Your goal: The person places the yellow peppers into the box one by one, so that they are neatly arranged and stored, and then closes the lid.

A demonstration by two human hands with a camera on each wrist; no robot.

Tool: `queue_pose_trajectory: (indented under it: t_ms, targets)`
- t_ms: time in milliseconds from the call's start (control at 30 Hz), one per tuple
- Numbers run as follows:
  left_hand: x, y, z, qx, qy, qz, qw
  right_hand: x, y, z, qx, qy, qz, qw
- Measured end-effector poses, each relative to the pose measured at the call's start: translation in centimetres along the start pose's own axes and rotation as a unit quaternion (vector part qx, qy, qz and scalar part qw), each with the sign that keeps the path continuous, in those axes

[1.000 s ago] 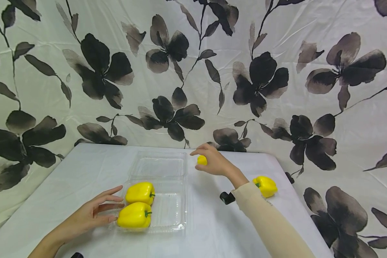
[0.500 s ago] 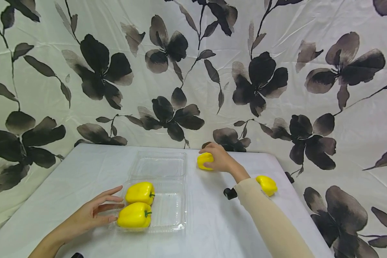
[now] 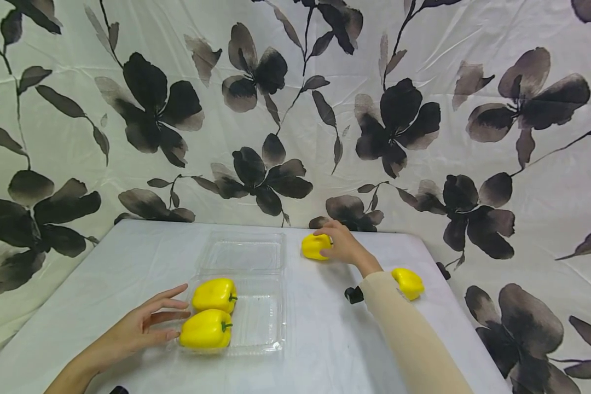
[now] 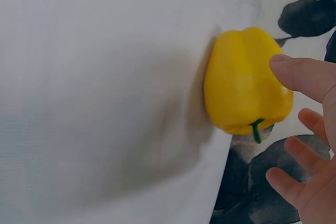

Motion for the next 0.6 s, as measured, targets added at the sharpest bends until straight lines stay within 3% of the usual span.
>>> queue_pose_trajectory:
  t_ms: [367, 600]
  targets:
    - [-0.1, 0.3, -0.3, -0.017, 0.017, 0.005, 0.9997, 0.5, 0.4, 1.1, 0.008, 0.023, 0.009, 0.9997]
    - [-0.1, 0.4, -0.3, -0.009, 0.025, 0.005, 0.9996, 0.8, 0.4, 1.7, 0.019, 0.033, 0.010, 0.9992]
Point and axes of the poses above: each hand's wrist, its own y-axis towards the middle knuckle, its own x-axis out of the palm, z = x × y, the point moved 10 cm from there along y, towards the middle knuckle, and after that the axes turned 12 degrees about y, right-handed, at the moved point
